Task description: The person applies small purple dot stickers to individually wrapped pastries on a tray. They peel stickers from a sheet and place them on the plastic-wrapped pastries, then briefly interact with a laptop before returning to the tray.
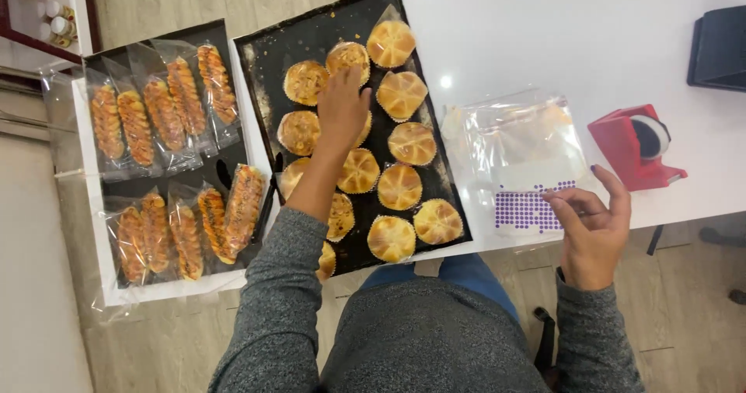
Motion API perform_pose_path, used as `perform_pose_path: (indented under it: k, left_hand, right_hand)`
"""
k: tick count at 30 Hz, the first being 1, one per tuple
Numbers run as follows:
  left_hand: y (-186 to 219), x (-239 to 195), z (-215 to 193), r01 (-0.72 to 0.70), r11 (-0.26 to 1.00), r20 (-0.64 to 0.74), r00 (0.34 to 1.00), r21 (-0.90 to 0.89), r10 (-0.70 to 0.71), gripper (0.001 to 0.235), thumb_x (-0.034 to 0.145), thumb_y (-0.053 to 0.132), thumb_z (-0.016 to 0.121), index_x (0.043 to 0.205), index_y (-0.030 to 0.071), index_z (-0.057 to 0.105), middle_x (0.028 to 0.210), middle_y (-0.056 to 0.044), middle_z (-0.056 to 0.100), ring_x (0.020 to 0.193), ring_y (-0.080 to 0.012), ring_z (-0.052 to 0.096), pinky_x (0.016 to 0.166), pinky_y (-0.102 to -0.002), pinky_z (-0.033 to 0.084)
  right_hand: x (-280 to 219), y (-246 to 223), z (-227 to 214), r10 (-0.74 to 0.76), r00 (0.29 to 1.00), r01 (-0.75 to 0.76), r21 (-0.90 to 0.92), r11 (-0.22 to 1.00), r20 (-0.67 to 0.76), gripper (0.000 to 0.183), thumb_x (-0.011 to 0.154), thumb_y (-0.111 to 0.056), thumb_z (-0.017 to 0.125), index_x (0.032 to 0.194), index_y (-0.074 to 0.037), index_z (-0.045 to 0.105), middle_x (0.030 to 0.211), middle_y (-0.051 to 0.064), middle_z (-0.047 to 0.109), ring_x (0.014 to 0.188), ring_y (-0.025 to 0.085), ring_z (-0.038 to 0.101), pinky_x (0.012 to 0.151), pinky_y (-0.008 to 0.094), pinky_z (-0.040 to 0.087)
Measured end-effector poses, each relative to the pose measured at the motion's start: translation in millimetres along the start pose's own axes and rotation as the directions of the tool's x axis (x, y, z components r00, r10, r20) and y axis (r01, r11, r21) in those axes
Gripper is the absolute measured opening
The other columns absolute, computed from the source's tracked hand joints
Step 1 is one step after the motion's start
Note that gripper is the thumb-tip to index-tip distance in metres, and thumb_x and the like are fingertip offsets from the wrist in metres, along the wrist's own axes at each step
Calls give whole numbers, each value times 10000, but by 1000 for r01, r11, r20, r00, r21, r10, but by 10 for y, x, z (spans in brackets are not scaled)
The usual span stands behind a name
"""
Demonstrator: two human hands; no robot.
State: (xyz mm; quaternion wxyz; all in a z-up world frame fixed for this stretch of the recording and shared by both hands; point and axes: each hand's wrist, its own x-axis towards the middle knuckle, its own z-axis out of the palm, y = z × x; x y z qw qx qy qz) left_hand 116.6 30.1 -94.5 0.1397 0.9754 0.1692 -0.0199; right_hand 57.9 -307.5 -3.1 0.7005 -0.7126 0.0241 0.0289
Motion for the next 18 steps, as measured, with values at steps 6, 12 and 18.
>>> perform_pose_path:
  k: [6, 12, 18]
  left_hand:
    - [14, 425, 627, -317, 945, -237, 915, 79, 326, 85, 804, 153, 601, 852, 122, 538, 910, -50, 523, 993, -274, 503, 795, -390, 419]
    - [930, -40, -147, -249, 641, -312, 950, -726, 16, 179, 947, 280, 308, 870, 144, 396, 1075, -57, 546, 1170, -299, 356, 923, -456, 316]
    - [1476, -158, 103, -218, -555, 258, 712, -802, -653, 435, 862, 352, 410, 1177, 52, 417, 1045, -172, 521, 975, -282, 541, 816, -363, 461]
  right_hand:
    - [498, 148, -274, -121, 983, 117, 39, 992, 139, 640, 706, 96, 586, 1275, 1, 308, 794, 180, 572, 795, 250, 574, 831, 401, 467]
    - [956, 171, -294, -166, 935, 162, 39, 986, 312, 648, 699, 55, 620, 1265, 41, 304, 774, 173, 611, 816, 222, 584, 851, 358, 428]
    - [1265, -19, 289, -397, 820, 398, 88, 913, 412, 552, 693, 61, 663, 1181, 29, 408, 767, 118, 641, 769, 224, 605, 799, 342, 450]
